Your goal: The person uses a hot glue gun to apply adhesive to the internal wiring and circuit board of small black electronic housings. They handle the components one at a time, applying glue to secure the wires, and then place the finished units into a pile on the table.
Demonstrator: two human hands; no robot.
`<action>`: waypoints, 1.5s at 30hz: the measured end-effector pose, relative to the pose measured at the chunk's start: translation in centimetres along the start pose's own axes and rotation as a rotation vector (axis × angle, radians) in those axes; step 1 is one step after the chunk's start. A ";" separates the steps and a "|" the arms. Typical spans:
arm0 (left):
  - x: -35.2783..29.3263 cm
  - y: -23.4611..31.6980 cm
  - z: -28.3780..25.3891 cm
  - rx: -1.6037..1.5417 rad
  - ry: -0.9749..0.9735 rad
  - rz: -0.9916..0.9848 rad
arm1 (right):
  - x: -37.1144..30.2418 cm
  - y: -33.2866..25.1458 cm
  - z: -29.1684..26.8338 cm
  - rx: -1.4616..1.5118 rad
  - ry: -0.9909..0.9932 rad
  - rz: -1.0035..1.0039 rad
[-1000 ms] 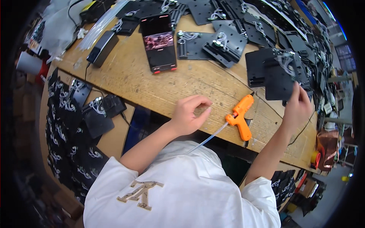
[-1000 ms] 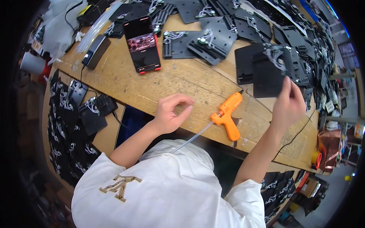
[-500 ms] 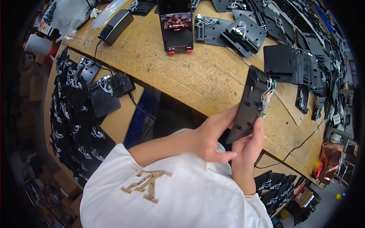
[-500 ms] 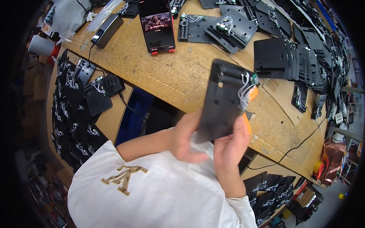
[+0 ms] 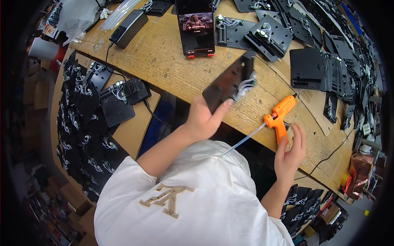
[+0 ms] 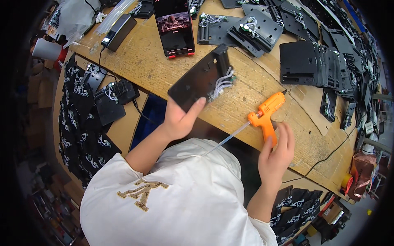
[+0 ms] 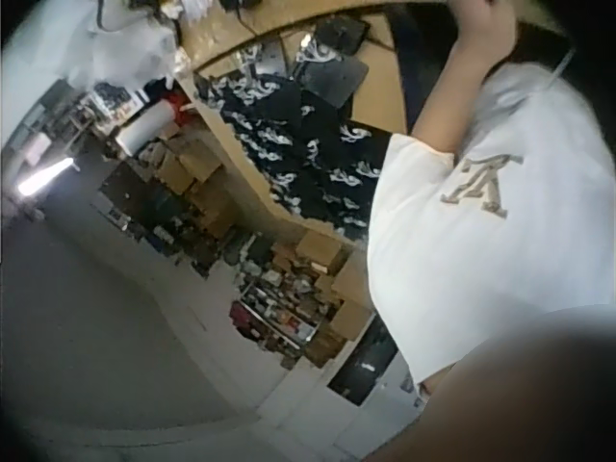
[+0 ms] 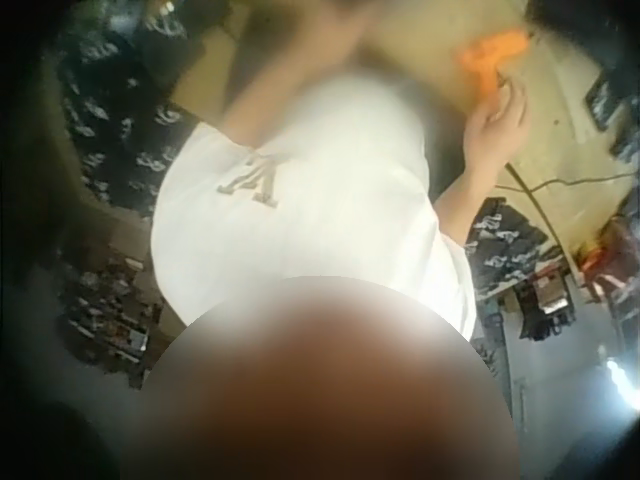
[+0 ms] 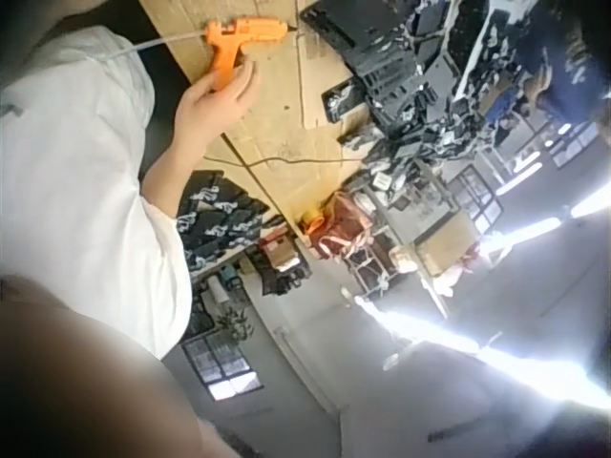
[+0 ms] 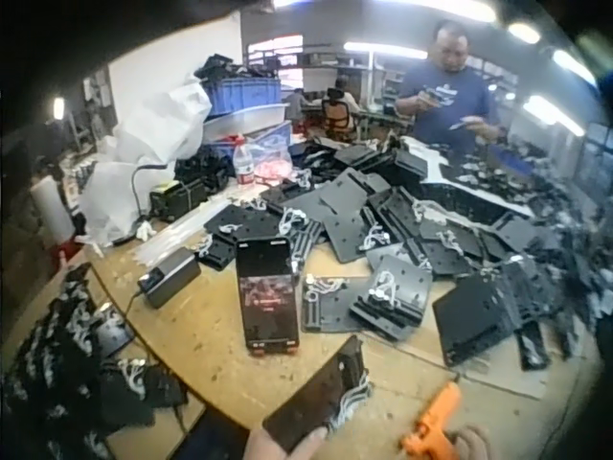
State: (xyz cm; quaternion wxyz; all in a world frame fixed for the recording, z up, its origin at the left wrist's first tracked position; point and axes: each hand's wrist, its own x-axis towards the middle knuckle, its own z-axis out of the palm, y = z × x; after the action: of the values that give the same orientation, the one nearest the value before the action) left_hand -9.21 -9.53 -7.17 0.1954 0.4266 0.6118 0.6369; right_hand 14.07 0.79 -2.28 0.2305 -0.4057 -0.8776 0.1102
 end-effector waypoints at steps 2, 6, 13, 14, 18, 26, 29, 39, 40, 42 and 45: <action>0.2 -1.1 -0.9 0.103 -0.023 -0.002 | -0.1 0.2 1.0 -0.183 -0.107 0.051; -0.3 -1.0 -0.7 -0.030 0.027 -0.145 | 1.6 -0.3 1.8 -0.361 -0.105 0.009; -0.1 0.3 -0.9 -0.005 0.025 -0.130 | 1.8 2.5 1.6 0.726 -0.093 0.440; -0.1 0.4 -0.9 0.013 0.018 -0.114 | 1.3 2.1 1.8 1.032 0.002 0.462; -0.5 0.6 -1.1 0.072 0.023 -0.104 | 0.0 -0.6 1.6 1.713 -0.382 0.597; -0.3 1.0 -1.2 0.058 0.027 -0.130 | -2.4 -3.0 5.3 1.356 -0.379 0.281; -0.5 1.2 -1.1 0.046 0.025 -0.146 | -2.2 -3.3 5.2 1.168 -0.323 0.199; -0.4 1.5 -1.0 0.134 -0.013 -0.087 | -2.2 -4.3 3.8 0.654 -0.183 -0.091; -0.4 1.5 -1.0 0.139 -0.014 -0.079 | -2.1 -4.2 3.8 0.635 -0.169 -0.120; -0.4 1.5 -1.0 0.149 -0.017 -0.064 | -2.1 -4.0 4.0 0.600 -0.141 -0.175; -0.4 1.6 -0.9 0.128 -0.007 -0.104 | -2.1 -4.1 3.9 0.537 -0.136 -0.188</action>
State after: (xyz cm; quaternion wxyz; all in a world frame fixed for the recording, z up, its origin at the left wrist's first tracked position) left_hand -9.28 -10.68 -5.68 0.2029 0.4081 0.6717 0.5840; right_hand 10.63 -3.53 -4.80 0.2796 -0.2387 -0.8641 0.3438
